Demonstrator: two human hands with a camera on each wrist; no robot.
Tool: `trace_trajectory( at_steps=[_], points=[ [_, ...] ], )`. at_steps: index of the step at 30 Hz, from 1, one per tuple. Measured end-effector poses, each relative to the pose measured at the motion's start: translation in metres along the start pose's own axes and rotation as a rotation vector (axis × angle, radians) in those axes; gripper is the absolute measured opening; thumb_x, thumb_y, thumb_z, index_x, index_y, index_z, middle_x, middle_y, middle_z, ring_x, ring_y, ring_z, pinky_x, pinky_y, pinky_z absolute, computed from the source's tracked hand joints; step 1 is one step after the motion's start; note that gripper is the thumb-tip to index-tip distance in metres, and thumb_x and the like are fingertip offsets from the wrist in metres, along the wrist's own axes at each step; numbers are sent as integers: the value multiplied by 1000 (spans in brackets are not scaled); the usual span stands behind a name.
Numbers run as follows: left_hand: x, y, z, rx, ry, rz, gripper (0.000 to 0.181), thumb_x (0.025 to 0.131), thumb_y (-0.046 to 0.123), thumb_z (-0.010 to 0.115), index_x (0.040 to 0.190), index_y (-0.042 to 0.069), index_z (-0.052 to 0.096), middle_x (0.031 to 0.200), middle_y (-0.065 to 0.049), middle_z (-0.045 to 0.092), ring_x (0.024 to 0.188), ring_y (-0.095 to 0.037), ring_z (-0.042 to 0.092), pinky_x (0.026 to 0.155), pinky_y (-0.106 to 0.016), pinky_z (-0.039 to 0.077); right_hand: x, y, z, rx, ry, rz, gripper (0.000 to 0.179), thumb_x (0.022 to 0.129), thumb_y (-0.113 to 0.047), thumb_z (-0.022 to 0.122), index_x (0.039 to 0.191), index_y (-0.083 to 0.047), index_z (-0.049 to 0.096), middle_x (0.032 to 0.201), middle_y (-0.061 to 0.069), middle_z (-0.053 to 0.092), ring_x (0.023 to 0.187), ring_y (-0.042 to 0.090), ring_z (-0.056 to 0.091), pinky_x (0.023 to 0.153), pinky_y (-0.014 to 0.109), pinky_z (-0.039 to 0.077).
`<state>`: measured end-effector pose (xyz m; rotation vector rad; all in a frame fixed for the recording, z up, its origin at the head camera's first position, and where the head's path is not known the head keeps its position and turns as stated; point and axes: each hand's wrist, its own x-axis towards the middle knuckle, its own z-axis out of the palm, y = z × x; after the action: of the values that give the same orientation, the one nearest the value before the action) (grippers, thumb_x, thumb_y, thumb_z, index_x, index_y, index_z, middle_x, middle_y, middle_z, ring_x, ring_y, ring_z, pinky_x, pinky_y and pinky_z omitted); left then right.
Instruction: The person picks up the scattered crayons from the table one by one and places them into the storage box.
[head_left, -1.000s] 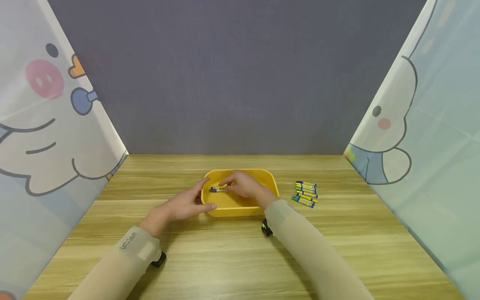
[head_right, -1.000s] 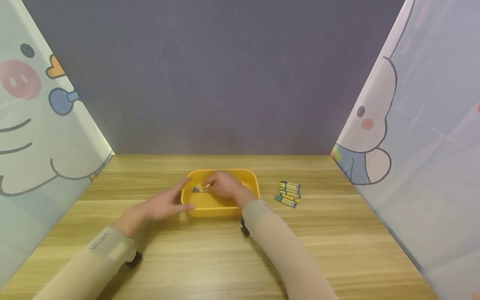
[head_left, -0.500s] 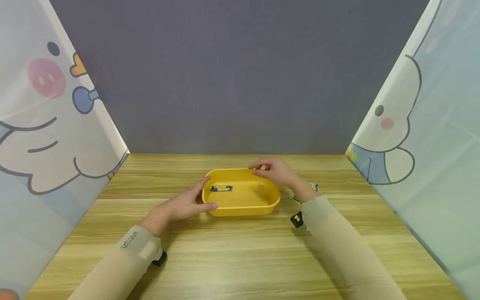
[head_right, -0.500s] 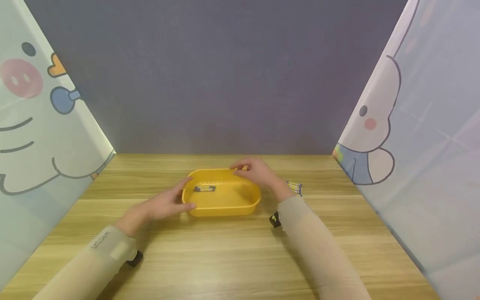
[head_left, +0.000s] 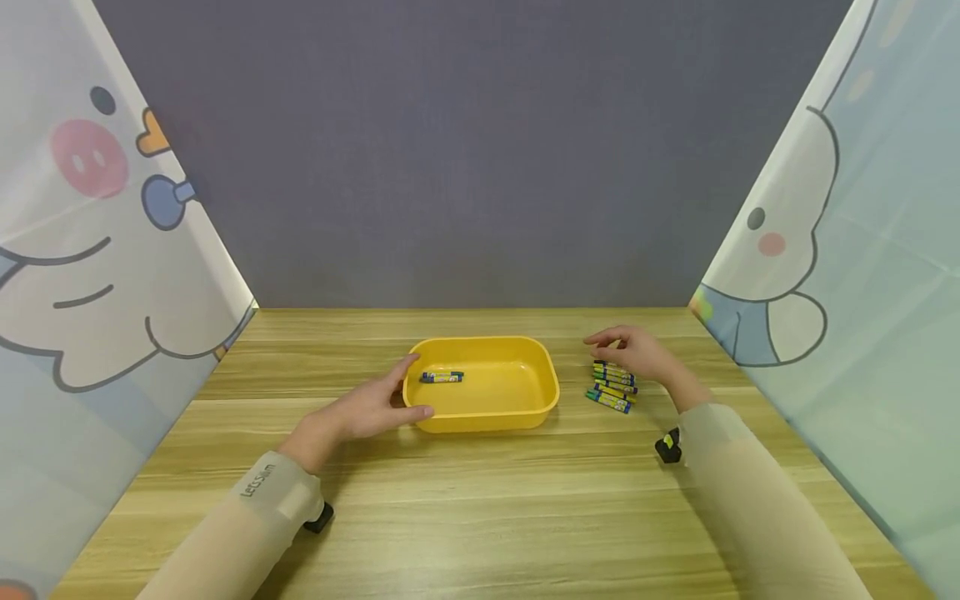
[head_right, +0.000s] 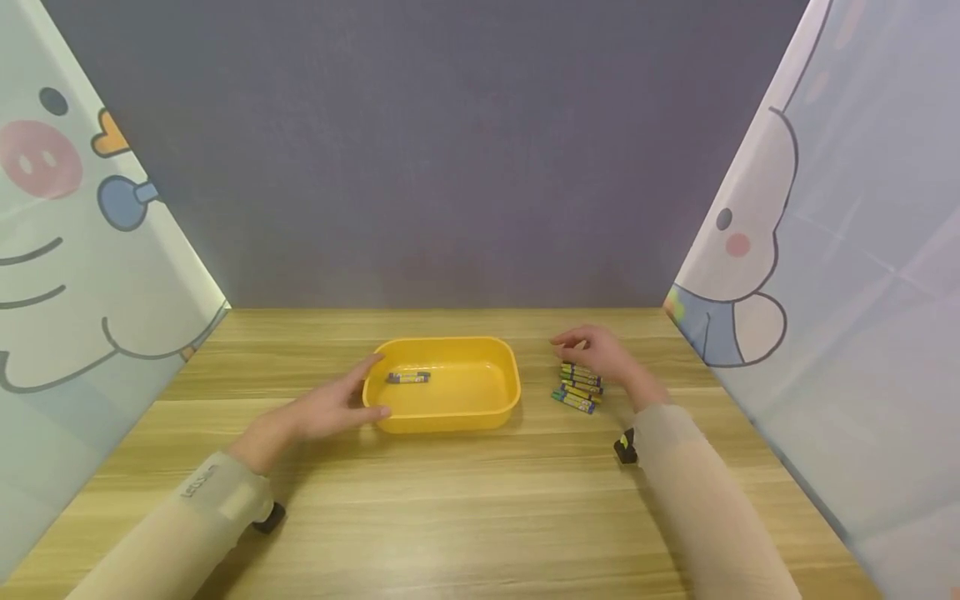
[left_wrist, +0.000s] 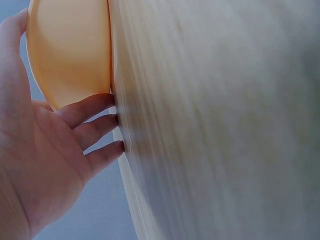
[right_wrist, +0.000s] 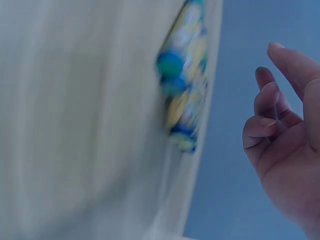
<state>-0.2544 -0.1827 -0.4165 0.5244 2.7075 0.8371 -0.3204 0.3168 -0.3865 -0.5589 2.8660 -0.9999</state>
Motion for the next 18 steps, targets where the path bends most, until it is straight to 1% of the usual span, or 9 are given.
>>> trace_trajectory(
  at_steps=[4,9,14,16,18],
  points=[
    [0,0,0,6,0,0,115,94,83,63,179,32,3,158,-21,60,142,-39,60,119,-64,46,-8,21,-6,-19,6,17,33,109,-16,68,138,-1,75,124,21,74,88,19,60,72,33,51],
    [-2,0,0,8,1,3,116,94,84,62,179,32,3,156,-21,61,140,-38,61,118,-64,46,-12,41,-12,-48,14,43,31,109,-15,69,135,-1,76,124,21,77,95,20,63,78,32,51],
    [-2,1,0,3,0,5,115,95,83,63,179,31,3,150,-17,65,135,-33,64,117,-62,48,-14,52,-13,-68,15,96,32,110,-19,69,137,-3,76,132,23,76,103,26,64,84,35,51],
    [-2,1,0,2,0,4,114,95,82,63,179,32,4,150,-16,65,135,-32,64,117,-61,48,-14,53,-13,-83,11,108,32,110,-20,69,136,-4,77,136,24,74,109,28,65,86,36,50],
    [-2,1,-1,3,-2,4,114,96,82,63,179,32,4,153,-17,64,137,-34,64,117,-62,48,-14,55,-13,-92,9,116,30,110,-18,69,135,-4,78,139,25,73,110,30,64,87,36,49]
  ],
)
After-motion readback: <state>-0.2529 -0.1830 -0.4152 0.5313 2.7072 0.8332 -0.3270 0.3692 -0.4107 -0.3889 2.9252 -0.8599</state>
